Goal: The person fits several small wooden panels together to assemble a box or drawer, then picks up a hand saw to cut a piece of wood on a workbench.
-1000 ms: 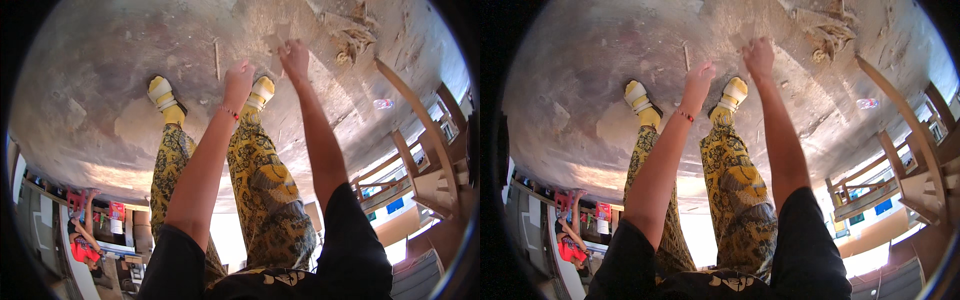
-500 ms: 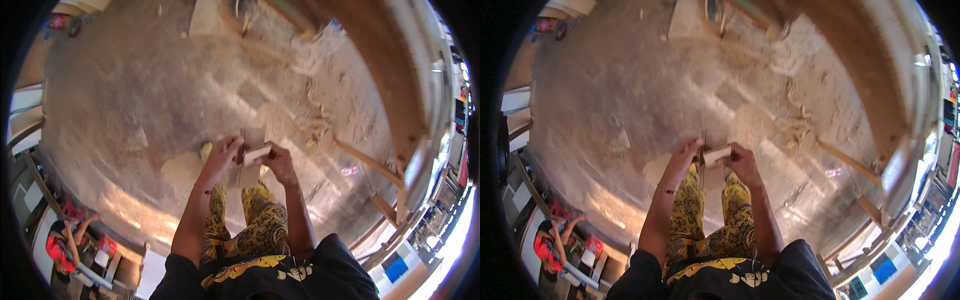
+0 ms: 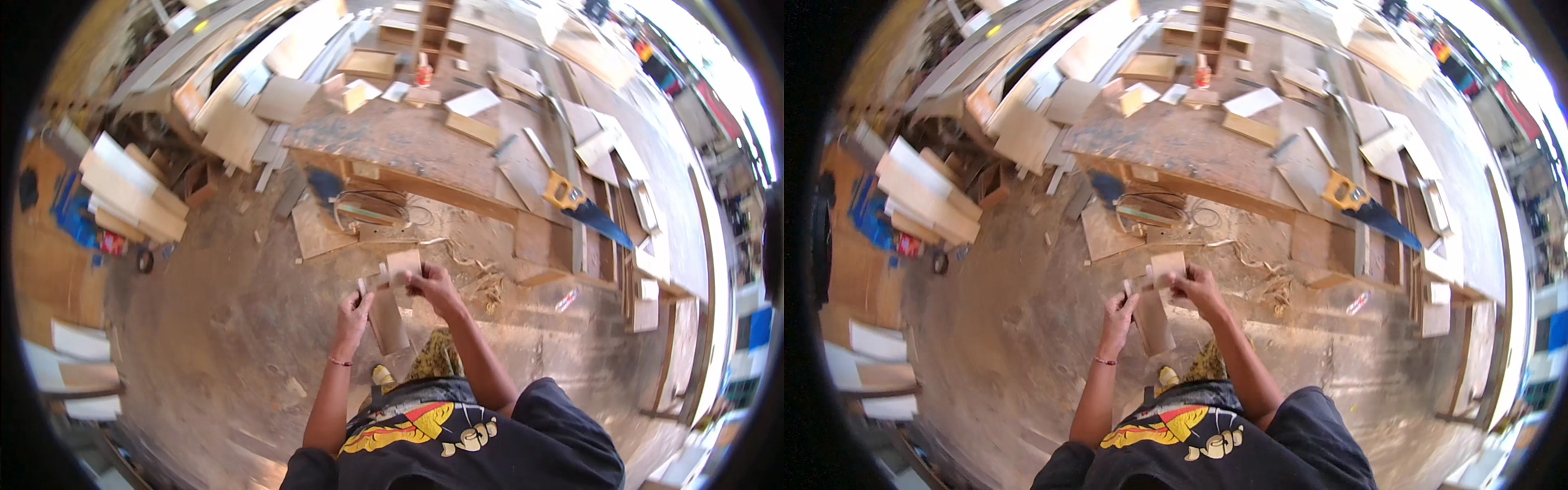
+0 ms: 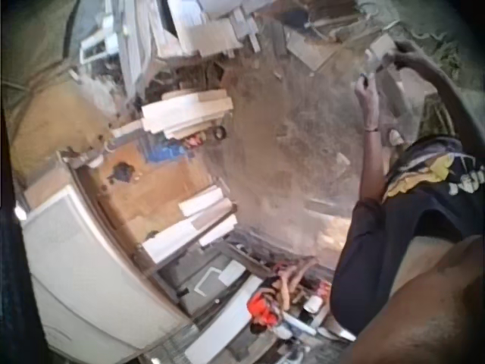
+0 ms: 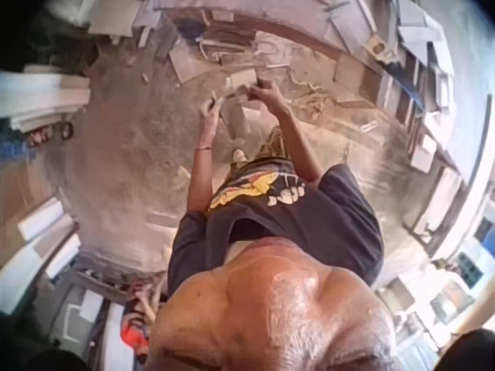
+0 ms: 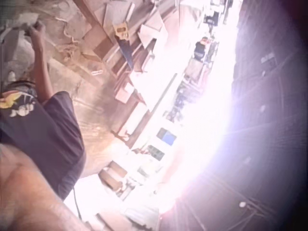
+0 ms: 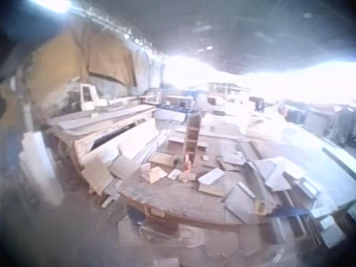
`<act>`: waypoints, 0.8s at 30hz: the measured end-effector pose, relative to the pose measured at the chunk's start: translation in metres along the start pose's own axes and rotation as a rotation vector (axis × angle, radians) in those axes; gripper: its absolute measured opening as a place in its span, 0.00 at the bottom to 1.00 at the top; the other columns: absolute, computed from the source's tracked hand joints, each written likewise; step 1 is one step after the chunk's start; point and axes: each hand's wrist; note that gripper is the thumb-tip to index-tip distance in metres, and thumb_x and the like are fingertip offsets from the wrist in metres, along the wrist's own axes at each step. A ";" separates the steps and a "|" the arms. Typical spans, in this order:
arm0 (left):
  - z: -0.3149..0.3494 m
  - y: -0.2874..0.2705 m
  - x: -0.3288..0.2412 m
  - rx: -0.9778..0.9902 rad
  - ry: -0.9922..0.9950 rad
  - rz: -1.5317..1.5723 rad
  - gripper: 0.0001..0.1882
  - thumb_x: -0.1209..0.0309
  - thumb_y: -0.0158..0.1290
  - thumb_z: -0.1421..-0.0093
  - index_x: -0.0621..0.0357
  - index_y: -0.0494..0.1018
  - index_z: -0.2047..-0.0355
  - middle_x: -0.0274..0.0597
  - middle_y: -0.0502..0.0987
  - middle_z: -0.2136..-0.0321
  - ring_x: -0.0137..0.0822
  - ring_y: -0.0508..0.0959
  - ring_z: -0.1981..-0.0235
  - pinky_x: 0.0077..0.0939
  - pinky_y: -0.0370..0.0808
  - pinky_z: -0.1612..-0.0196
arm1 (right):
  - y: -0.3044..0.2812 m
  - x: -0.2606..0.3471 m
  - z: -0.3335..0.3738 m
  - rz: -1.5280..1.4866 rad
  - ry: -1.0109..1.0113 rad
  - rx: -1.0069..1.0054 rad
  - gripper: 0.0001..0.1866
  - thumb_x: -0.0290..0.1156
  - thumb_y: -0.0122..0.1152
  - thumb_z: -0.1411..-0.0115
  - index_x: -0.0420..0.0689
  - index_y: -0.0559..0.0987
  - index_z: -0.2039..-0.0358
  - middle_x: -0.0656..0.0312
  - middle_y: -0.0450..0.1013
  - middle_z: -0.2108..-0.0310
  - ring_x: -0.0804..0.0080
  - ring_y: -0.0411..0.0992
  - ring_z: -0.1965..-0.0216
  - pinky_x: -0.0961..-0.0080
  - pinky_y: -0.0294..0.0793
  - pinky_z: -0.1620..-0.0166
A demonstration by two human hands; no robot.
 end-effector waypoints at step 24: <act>-0.257 0.204 -0.179 0.222 1.227 -1.012 0.16 0.73 0.49 0.50 0.63 0.71 0.59 0.41 0.69 0.68 0.38 0.72 0.65 0.29 0.72 0.64 | -0.149 0.196 -0.166 -0.307 -0.153 -0.474 0.15 0.40 0.63 0.46 0.40 0.74 0.77 0.65 0.69 0.82 0.80 0.68 0.82 0.82 0.72 0.77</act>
Point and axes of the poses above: each hand's wrist, its own z-axis away from the middle knuckle, its own y-axis out of the palm, x = y × z
